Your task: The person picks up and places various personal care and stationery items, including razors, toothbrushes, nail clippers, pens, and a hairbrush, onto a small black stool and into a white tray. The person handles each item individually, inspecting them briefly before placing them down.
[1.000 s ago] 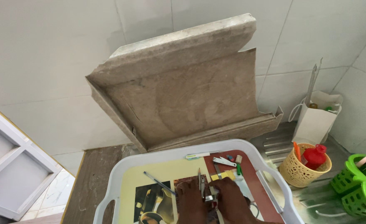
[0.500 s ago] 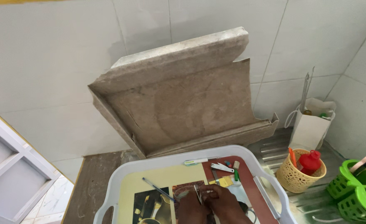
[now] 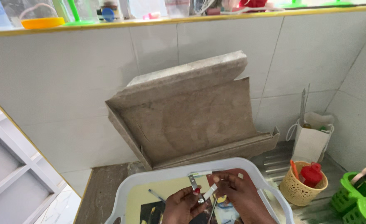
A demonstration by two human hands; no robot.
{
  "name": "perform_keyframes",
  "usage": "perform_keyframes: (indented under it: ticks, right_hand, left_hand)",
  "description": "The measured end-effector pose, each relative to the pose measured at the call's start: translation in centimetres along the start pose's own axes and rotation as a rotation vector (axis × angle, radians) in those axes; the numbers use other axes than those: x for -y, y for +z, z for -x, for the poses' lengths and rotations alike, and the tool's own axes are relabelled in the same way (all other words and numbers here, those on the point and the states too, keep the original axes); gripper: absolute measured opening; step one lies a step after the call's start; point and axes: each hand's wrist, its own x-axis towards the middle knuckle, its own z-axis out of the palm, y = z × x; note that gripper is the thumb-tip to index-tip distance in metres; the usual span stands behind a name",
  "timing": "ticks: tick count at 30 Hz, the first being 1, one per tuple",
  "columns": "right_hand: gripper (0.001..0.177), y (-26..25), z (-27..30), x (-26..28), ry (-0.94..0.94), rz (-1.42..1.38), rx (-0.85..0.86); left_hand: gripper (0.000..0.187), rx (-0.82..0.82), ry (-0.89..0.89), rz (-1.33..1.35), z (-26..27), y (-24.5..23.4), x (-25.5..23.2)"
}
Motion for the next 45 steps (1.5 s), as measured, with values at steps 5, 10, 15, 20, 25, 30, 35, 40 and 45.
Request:
perform_keyframes:
  ticks: [5, 10, 15, 20, 25, 30, 35, 40, 45]
  right_hand:
    - [0.037, 0.5, 3.1, 7.5, -0.124, -0.101, 0.168]
    - [0.032, 0.0, 5.7, 11.9, -0.033, -0.433, 0.31]
    - [0.025, -0.8, 5.5, 10.6, 0.049, -0.782, 0.312]
    - [0.023, -1.6, 5.5, 9.5, 0.081, -1.018, 0.283]
    - [0.024, -1.9, 6.9, 11.6, 0.144, -1.156, 0.131]
    - [0.019, -1.4, 7.3, 11.4, 0.211, -1.315, 0.15]
    - [0.015, -2.3, 5.8, 8.7, 0.122, -1.162, 0.261]
    - [0.021, -2.5, 7.7, 9.6, 0.093, -0.998, 0.261]
    - [0.023, -2.5, 11.5, 13.0, 0.019, -0.742, 0.067]
  left_hand:
    - [0.026, 0.12, 0.06, 0.22, 4.9, 4.3, -4.7]
    - [0.029, 0.259, -0.241, 0.669, 10.5, 7.4, -8.7]
    - [0.034, 0.307, -0.205, 0.689, 11.7, 9.0, -9.0]
    - [0.039, 0.121, 0.008, 0.469, 9.2, 8.5, -7.0]
    - [0.049, 0.33, 0.352, 0.126, 11.9, 11.0, -7.2]
    - [0.049, 0.1, 0.459, -0.22, 17.9, 14.1, -9.4]
    - [0.046, 0.293, 0.571, -0.162, 17.2, 12.9, -9.4]
    - [0.047, 0.425, 0.114, 0.264, 14.3, 11.5, -7.6]
    - [0.053, 0.553, 0.143, 0.274, 13.4, 11.2, -6.8]
